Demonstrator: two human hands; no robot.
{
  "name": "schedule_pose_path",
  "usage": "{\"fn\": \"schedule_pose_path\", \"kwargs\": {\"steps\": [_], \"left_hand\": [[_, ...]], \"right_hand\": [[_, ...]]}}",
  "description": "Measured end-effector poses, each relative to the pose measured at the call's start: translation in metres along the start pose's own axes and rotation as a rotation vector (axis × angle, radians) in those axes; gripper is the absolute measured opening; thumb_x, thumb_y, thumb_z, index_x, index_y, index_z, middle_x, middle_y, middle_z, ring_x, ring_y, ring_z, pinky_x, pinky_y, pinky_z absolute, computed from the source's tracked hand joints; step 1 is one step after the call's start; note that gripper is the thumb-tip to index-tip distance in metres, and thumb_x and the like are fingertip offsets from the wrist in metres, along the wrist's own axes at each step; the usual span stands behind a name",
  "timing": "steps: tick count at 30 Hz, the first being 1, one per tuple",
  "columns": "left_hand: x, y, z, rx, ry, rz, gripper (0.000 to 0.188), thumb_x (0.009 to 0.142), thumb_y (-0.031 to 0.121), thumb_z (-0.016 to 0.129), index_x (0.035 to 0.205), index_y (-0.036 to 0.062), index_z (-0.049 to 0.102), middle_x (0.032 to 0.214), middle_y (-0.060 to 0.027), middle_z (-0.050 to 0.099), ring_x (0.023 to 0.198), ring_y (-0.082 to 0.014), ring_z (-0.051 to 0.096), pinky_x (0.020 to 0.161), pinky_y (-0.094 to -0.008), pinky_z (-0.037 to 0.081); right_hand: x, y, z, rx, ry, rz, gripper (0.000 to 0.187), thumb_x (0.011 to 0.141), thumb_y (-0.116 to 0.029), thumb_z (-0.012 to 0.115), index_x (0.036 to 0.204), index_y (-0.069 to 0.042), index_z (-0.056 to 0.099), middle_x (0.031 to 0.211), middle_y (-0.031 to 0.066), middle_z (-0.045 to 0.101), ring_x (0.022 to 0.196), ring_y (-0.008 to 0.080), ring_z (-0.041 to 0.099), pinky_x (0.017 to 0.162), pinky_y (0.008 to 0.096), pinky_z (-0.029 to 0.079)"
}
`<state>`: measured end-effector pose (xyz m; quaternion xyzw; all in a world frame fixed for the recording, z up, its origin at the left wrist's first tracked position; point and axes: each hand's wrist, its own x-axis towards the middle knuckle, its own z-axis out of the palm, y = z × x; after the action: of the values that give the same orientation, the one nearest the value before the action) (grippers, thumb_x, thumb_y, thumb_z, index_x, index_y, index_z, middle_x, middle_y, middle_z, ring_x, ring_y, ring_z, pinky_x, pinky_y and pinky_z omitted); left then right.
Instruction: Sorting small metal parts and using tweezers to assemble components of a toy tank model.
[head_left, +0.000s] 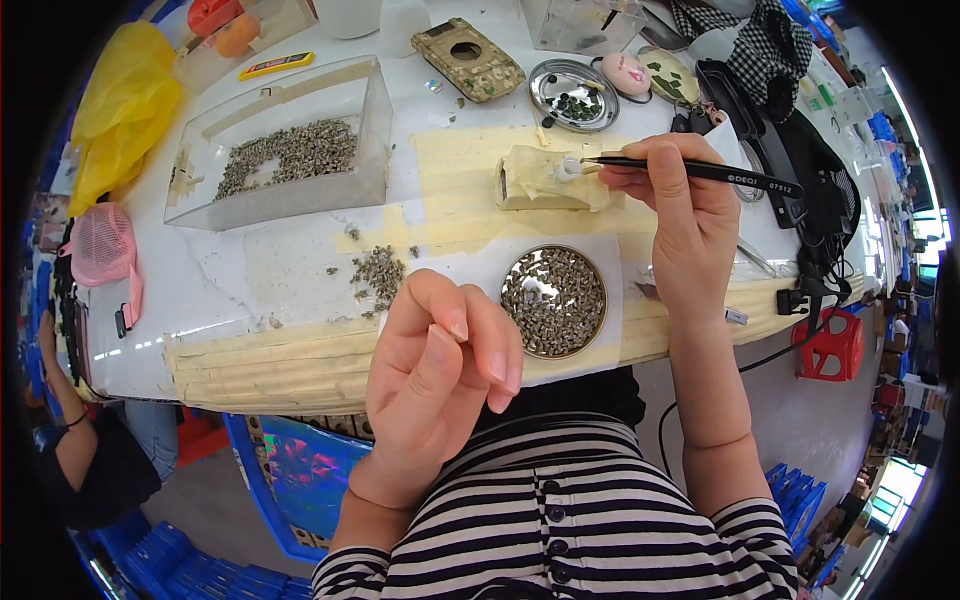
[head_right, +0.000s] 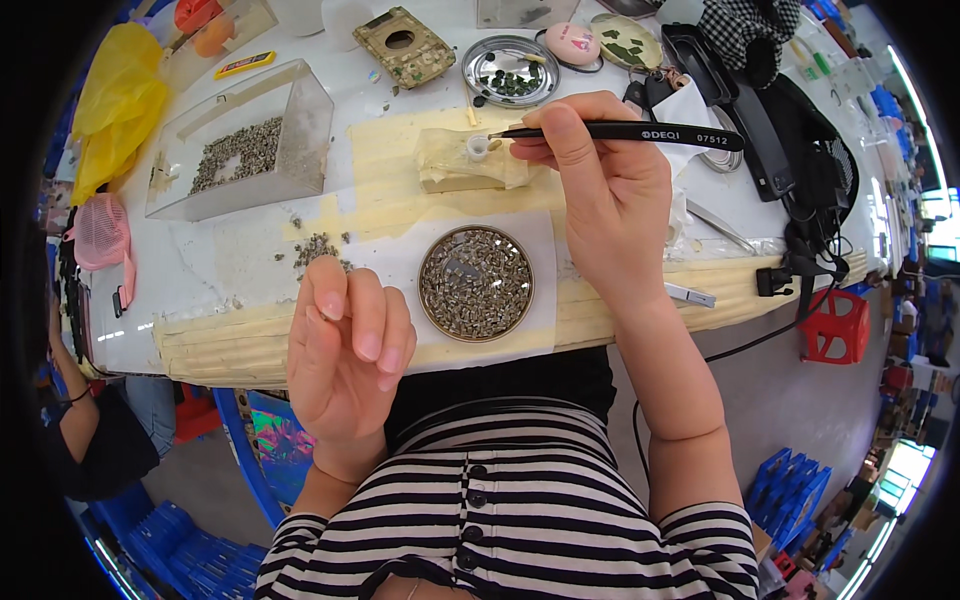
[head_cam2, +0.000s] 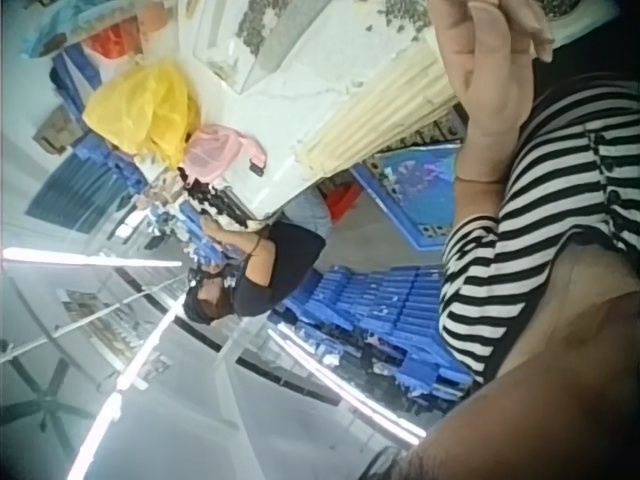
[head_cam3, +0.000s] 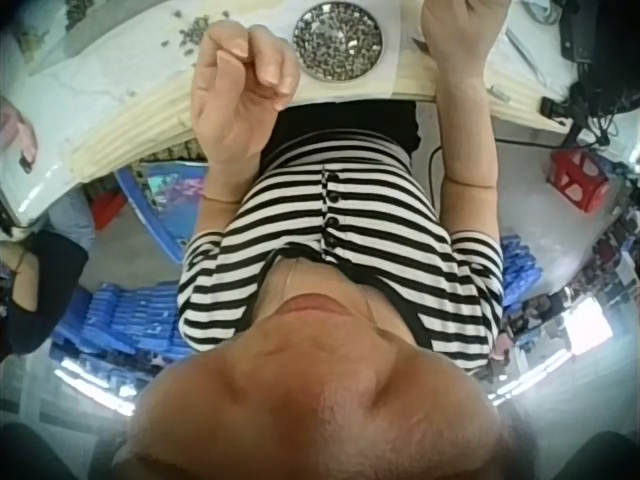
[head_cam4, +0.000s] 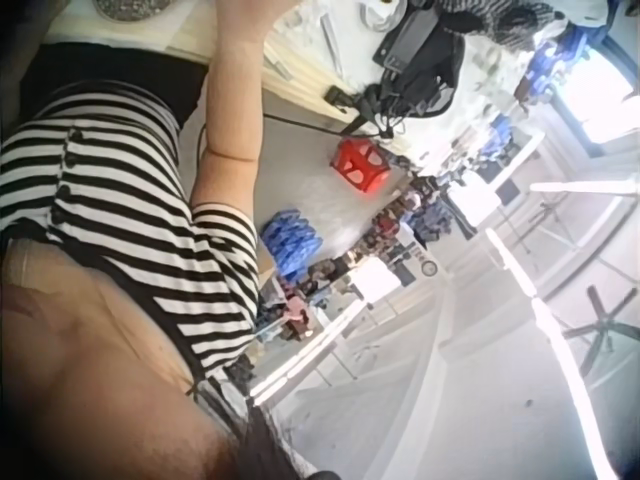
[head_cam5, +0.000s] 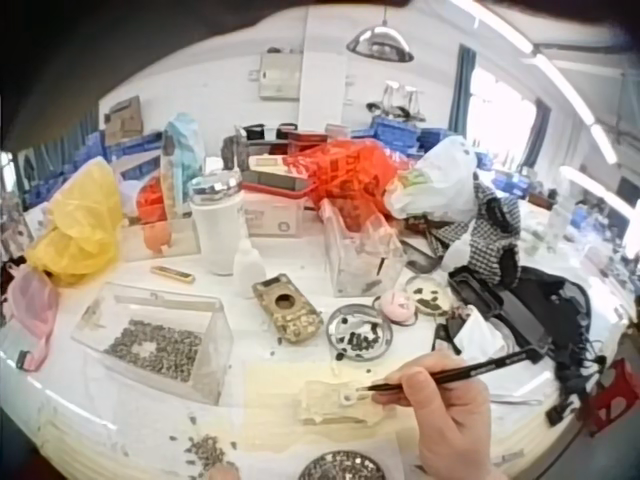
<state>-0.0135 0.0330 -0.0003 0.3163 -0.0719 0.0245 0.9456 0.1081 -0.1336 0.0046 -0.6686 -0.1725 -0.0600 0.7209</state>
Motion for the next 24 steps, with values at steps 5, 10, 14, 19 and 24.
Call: {"fn": "schedule_pose_path", "kwargs": {"steps": [5, 10, 14, 19, 24], "left_hand": [[-0.001, 0.001, -0.003, -0.061, -0.041, -0.033, 0.015, 0.099, 0.024, 0.038, 0.096, 0.01, 0.039, 0.073, -0.0045, 0.047, 0.064, -0.0146, 0.045, 0.053, -0.0218, 0.037], [0.0, 0.003, -0.009, -0.15, 0.002, -0.094, 0.016, 0.099, 0.023, 0.037, 0.096, 0.0087, 0.041, 0.074, -0.0052, 0.047, 0.066, -0.015, 0.046, 0.055, -0.0237, 0.037], [0.002, 0.003, -0.007, -0.282, 0.066, -0.141, 0.015, 0.099, 0.021, 0.039, 0.096, 0.0076, 0.044, 0.079, -0.0042, 0.047, 0.07, -0.0144, 0.045, 0.059, -0.0234, 0.037], [0.004, 0.001, -0.005, -0.363, 0.098, -0.163, 0.015, 0.098, 0.02, 0.043, 0.094, 0.0066, 0.047, 0.083, -0.0036, 0.047, 0.074, -0.0139, 0.044, 0.064, -0.0237, 0.038], [0.005, -0.002, 0.002, -0.391, 0.126, -0.185, 0.016, 0.098, 0.02, 0.043, 0.091, 0.0062, 0.046, 0.084, -0.0033, 0.047, 0.075, -0.0139, 0.045, 0.065, -0.0238, 0.038]], "right_hand": [[0.0, -0.001, 0.001, 0.002, 0.02, 0.005, 0.019, 0.095, -0.016, 0.052, 0.093, 0.002, 0.057, 0.084, 0.0066, 0.062, 0.076, 0.0126, 0.063, 0.073, 0.0242, 0.052], [0.002, -0.003, -0.002, -0.019, 0.036, 0.01, 0.022, 0.096, -0.018, 0.05, 0.093, 0.002, 0.057, 0.083, 0.008, 0.063, 0.075, 0.0144, 0.065, 0.072, 0.025, 0.053], [0.0, -0.009, -0.006, 0.003, 0.08, -0.068, 0.024, 0.097, -0.02, 0.048, 0.093, 0.002, 0.057, 0.083, 0.0086, 0.063, 0.073, 0.0165, 0.066, 0.069, 0.0266, 0.055], [-0.026, -0.039, 0.009, 0.041, -0.073, -0.175, 0.027, 0.098, -0.021, 0.044, 0.097, 0.003, 0.053, 0.088, 0.0139, 0.063, 0.074, 0.0191, 0.066, 0.067, 0.0279, 0.055], [-0.043, -0.048, 0.022, 0.177, -0.223, -0.146, 0.023, 0.096, -0.018, 0.048, 0.1, 0.005, 0.053, 0.091, 0.0153, 0.061, 0.075, 0.0194, 0.065, 0.071, 0.0285, 0.053]]}}
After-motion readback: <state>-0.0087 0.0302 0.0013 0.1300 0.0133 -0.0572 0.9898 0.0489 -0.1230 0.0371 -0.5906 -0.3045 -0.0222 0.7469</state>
